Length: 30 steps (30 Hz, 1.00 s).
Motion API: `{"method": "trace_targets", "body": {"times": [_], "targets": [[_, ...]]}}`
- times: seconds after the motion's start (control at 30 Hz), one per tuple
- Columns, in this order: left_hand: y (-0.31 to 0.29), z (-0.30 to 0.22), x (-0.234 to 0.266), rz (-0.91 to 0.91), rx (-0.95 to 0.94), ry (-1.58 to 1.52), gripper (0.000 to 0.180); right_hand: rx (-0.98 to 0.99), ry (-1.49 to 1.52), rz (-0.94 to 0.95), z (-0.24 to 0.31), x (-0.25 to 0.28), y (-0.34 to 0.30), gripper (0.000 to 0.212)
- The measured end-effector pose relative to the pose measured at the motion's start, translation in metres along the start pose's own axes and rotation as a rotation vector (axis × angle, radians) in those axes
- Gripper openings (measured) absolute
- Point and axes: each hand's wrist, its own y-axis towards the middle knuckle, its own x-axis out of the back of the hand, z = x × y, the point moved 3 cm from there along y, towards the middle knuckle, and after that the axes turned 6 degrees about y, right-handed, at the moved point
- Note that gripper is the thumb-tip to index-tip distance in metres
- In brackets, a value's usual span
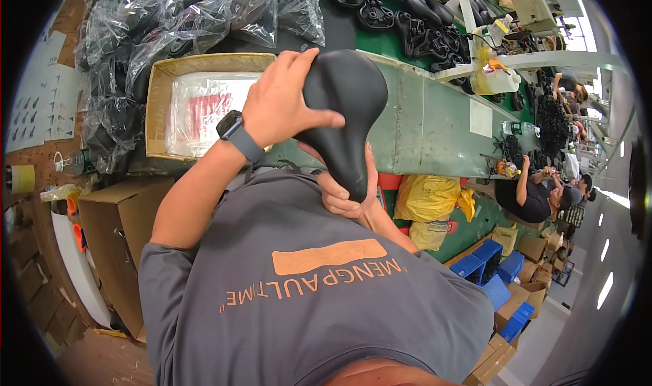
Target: The recorder unpackages bicycle saddles, inspects them, places them into a cardboard box, and seals the box with tape and a label.
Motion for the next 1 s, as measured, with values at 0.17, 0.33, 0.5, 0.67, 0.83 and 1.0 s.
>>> {"method": "trace_targets", "body": {"times": [0.17, 0.33, 0.5, 0.67, 0.83, 1.0], "targets": [[0.023, 0.009, 0.0, -0.01, 0.14, -0.015, 0.054, -0.022, 0.113, 0.023, 0.005, -0.001, -0.01, 0.116], [0.043, -0.002, -0.034, -0.101, 0.139, 0.21, 0.035, -0.013, -0.016, 0.063, 0.017, 0.002, -0.018, 0.111], [0.031, -0.075, -0.075, -0.395, -0.245, 0.231, 0.06, 0.191, -0.161, 0.217, 0.044, 0.022, -0.002, 0.098], [-0.009, -0.123, -0.081, -0.136, -0.305, 0.089, 0.087, 0.598, -0.162, -0.155, 0.049, -0.009, -0.014, 0.076], [-0.018, -0.158, -0.073, 0.047, -0.43, 0.329, 0.081, 0.697, -0.419, -0.198, 0.054, -0.024, -0.018, 0.073], [0.044, -0.166, -0.053, -0.148, -0.343, 0.224, 0.071, 0.466, -0.333, 0.124, 0.078, 0.016, -0.013, 0.081]]}}
